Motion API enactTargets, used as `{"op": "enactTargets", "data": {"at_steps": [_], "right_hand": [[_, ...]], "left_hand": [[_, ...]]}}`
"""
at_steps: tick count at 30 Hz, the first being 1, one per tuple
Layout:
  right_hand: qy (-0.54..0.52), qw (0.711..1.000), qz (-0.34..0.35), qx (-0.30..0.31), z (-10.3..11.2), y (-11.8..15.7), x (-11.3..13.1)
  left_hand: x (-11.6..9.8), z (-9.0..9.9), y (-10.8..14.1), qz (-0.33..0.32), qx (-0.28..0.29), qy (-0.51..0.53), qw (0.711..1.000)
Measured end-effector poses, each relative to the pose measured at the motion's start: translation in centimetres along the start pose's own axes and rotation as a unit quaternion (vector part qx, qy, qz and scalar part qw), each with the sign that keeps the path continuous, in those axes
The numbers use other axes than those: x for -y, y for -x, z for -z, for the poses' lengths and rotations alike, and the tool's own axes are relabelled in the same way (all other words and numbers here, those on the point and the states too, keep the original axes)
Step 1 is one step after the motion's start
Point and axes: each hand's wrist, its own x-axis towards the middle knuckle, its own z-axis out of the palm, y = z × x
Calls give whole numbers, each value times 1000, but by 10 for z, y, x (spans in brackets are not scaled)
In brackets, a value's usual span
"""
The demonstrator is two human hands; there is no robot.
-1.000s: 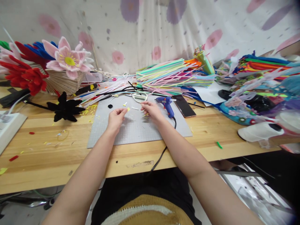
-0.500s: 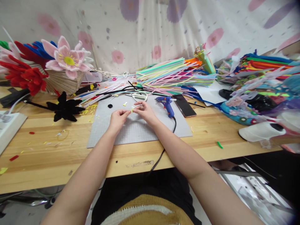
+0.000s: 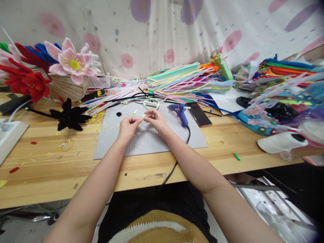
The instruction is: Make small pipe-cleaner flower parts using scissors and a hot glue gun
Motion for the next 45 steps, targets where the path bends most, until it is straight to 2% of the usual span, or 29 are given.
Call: {"op": "enactTargets", "data": {"at_steps": [7,14,23,29,34,41,45], "right_hand": [[-13,999,10,48,-5,2,-1],[6,1000,20,12,-10,-3,-12],[-11,1000,0,-27,-8,-3,-11],[-1,1000,-4,1,-7,-1,-7],[-21,1000,-18,-1,-6,0,-4],[-40,999,10,19,-6,-1,-6],[-38,999,13,34,-8,0,-5]], "left_hand": [[-6,-1,4,-21,11,79,997],[-9,-1,5,15,12,85,996],[-8,-3,5,60,32,122,990],[-9,-3,6,72,1,95,993],[-9,-1,6,63,-13,61,996],[-8,-1,4,63,-2,83,995],[-10,-2,4,72,-15,100,992]]}}
